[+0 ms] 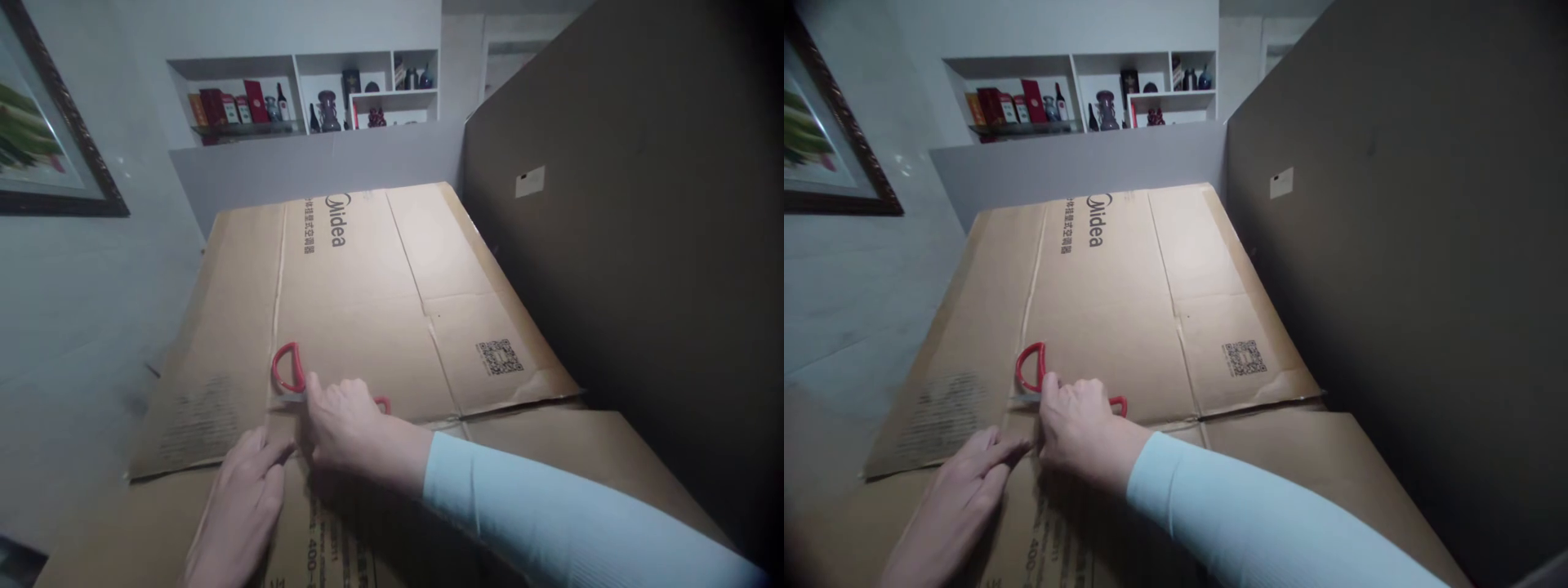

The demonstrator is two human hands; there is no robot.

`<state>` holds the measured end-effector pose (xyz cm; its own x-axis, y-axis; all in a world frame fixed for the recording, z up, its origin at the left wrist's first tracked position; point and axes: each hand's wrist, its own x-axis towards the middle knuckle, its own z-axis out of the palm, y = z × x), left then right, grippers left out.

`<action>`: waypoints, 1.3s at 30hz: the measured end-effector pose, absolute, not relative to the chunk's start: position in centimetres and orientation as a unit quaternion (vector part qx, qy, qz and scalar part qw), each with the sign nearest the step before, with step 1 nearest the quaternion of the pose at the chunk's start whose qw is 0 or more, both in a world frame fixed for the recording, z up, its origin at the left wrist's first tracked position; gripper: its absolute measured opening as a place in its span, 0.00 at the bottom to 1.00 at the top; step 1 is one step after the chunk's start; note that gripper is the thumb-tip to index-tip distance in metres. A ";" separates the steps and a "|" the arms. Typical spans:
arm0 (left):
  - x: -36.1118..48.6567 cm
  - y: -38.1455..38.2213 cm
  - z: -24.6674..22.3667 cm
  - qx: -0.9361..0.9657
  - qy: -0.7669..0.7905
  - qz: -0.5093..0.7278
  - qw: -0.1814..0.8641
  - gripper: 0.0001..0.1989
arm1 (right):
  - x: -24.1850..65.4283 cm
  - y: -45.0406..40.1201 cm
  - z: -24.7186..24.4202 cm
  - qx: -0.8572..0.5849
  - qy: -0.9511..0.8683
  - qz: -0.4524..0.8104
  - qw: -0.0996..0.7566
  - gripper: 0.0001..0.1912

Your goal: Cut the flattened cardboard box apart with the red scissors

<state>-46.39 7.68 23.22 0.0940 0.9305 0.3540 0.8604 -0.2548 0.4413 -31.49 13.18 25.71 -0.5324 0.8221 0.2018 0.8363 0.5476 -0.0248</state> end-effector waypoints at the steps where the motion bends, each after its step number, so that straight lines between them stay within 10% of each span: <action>1: -46.3 7.7 23.4 0.740 0.604 0.289 0.064 0.20 | -31.5 13.3 25.6 -0.474 -0.874 -0.036 0.102 0.31; 39: -51.8 7.6 20.2 0.712 0.612 0.336 -0.074 0.06 | -31.7 12.5 25.9 -0.275 -0.939 -0.209 0.003 0.08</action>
<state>-51.78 7.64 20.18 0.0245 0.8223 0.5685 0.9214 -0.2392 0.3064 -31.71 12.48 25.87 -0.8493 0.5141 0.1203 0.5165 0.7618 0.3910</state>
